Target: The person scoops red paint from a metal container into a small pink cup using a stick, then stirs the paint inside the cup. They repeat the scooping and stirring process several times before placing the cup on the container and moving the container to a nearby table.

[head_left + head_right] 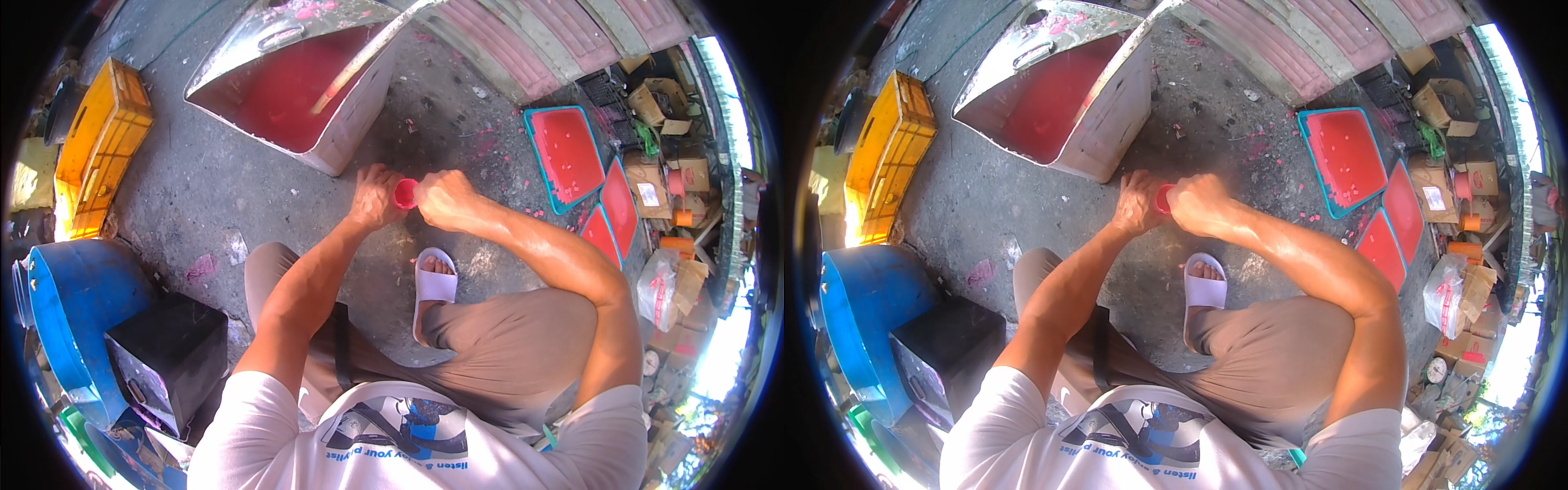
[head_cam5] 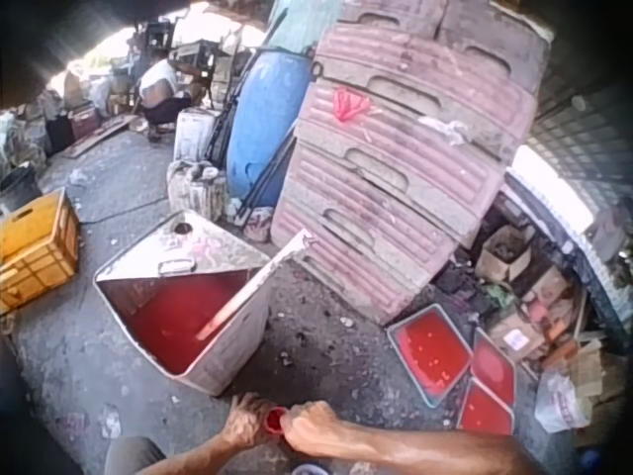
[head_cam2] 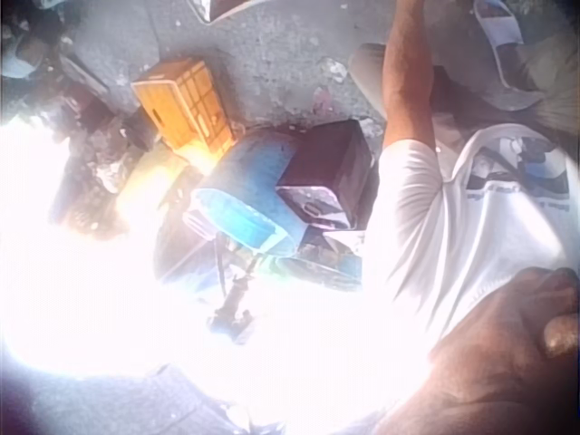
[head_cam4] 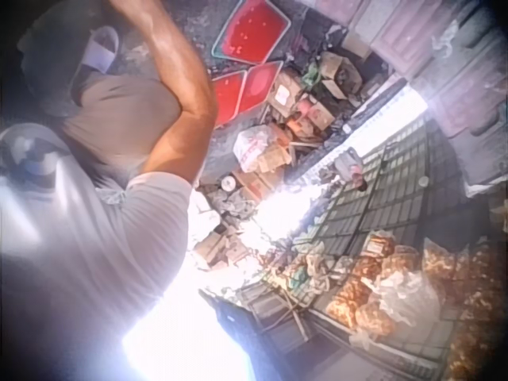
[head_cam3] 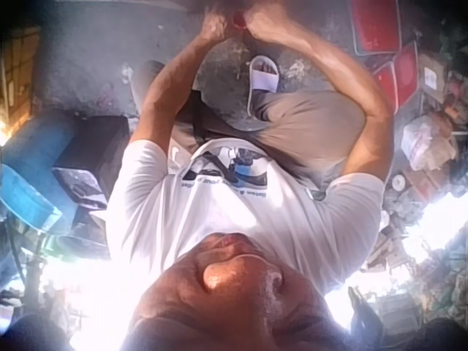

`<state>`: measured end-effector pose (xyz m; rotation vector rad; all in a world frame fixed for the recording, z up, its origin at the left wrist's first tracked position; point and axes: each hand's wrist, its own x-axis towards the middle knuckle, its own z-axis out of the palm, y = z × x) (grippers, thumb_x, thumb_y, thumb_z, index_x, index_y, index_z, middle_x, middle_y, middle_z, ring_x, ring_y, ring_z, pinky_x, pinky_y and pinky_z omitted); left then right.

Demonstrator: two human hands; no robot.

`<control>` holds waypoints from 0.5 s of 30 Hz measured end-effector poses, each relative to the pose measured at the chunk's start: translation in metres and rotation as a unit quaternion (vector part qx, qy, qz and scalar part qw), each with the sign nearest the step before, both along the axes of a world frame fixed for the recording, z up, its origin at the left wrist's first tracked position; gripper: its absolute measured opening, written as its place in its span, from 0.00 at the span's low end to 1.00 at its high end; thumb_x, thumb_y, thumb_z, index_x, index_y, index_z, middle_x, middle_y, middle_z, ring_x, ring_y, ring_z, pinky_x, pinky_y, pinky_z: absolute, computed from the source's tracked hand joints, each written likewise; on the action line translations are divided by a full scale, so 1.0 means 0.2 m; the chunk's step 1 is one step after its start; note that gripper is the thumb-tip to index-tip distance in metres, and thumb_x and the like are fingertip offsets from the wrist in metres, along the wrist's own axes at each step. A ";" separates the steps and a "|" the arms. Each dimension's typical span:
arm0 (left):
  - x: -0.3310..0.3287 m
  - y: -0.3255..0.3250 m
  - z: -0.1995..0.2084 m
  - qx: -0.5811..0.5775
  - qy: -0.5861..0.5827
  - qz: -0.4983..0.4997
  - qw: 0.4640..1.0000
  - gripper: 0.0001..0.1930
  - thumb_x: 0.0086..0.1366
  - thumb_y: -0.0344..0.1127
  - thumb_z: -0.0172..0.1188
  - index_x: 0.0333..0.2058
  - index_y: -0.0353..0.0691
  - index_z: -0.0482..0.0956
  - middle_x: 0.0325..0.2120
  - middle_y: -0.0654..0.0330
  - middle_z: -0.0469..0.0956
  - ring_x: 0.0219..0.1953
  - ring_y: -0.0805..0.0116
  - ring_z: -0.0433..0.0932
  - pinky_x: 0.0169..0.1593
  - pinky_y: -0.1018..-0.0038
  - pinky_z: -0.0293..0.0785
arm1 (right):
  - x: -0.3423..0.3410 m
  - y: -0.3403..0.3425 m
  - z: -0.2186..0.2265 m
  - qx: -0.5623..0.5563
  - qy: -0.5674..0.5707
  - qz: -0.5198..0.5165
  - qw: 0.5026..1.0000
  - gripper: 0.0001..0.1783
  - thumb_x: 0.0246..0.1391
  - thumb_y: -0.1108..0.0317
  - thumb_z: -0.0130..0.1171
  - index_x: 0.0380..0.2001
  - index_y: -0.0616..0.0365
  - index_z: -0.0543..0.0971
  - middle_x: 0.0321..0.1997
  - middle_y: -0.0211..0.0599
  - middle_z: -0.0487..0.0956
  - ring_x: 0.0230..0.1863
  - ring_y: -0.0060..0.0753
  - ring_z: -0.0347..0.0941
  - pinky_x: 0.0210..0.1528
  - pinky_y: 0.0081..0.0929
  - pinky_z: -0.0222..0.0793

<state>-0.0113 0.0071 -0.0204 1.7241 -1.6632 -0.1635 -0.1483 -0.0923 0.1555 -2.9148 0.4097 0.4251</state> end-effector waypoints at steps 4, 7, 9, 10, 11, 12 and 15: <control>-0.02 -0.01 -0.01 -0.007 0.007 0.003 1.000 0.33 0.43 0.49 0.82 0.50 0.46 0.85 0.47 0.58 0.85 0.57 0.51 0.77 0.61 0.52 0.66 | -0.03 0.01 -0.01 -0.034 -0.045 0.009 0.998 0.11 0.51 0.67 0.61 0.26 0.63 0.86 0.30 0.60 0.85 0.32 0.63 0.85 0.34 0.57 0.81; -0.02 -0.01 -0.01 -0.003 0.014 -0.002 1.000 0.34 0.43 0.49 0.82 0.50 0.45 0.84 0.47 0.57 0.85 0.58 0.51 0.77 0.62 0.52 0.65 | -0.04 0.01 -0.01 -0.015 0.011 -0.017 1.000 0.10 0.51 0.67 0.60 0.26 0.64 0.86 0.28 0.58 0.85 0.31 0.64 0.85 0.34 0.57 0.81; -0.02 -0.01 -0.01 -0.007 0.014 0.000 1.000 0.35 0.43 0.48 0.83 0.51 0.45 0.84 0.47 0.56 0.85 0.58 0.51 0.76 0.63 0.51 0.65 | -0.05 0.01 0.01 0.011 -0.028 -0.026 0.999 0.11 0.51 0.67 0.60 0.25 0.63 0.86 0.27 0.58 0.85 0.31 0.64 0.85 0.34 0.57 0.81; -0.02 -0.02 -0.02 -0.011 0.016 0.005 1.000 0.35 0.43 0.48 0.83 0.51 0.45 0.84 0.47 0.56 0.86 0.59 0.51 0.76 0.63 0.51 0.65 | -0.05 0.01 0.01 0.031 -0.036 -0.025 0.999 0.11 0.51 0.67 0.60 0.25 0.63 0.86 0.27 0.58 0.85 0.31 0.64 0.85 0.34 0.56 0.80; -0.02 -0.02 -0.02 -0.019 0.014 0.009 1.000 0.35 0.43 0.48 0.83 0.51 0.45 0.84 0.48 0.56 0.86 0.59 0.51 0.76 0.64 0.51 0.65 | -0.05 0.00 0.02 0.010 -0.032 -0.035 0.999 0.10 0.50 0.67 0.61 0.25 0.64 0.86 0.27 0.59 0.85 0.31 0.64 0.85 0.34 0.57 0.80; -0.02 -0.01 -0.02 -0.009 0.019 0.012 1.000 0.35 0.43 0.48 0.83 0.52 0.45 0.84 0.48 0.56 0.86 0.59 0.51 0.76 0.64 0.52 0.65 | -0.05 0.00 0.03 0.000 -0.028 -0.036 0.999 0.10 0.49 0.68 0.61 0.25 0.64 0.85 0.27 0.60 0.85 0.31 0.65 0.85 0.34 0.57 0.80; -0.02 -0.01 -0.02 -0.004 0.028 0.011 1.000 0.35 0.44 0.48 0.83 0.52 0.45 0.84 0.48 0.56 0.86 0.60 0.52 0.76 0.64 0.52 0.64 | -0.05 0.00 0.03 0.001 -0.029 -0.033 0.999 0.09 0.48 0.69 0.61 0.24 0.64 0.85 0.27 0.61 0.84 0.30 0.67 0.84 0.34 0.58 0.80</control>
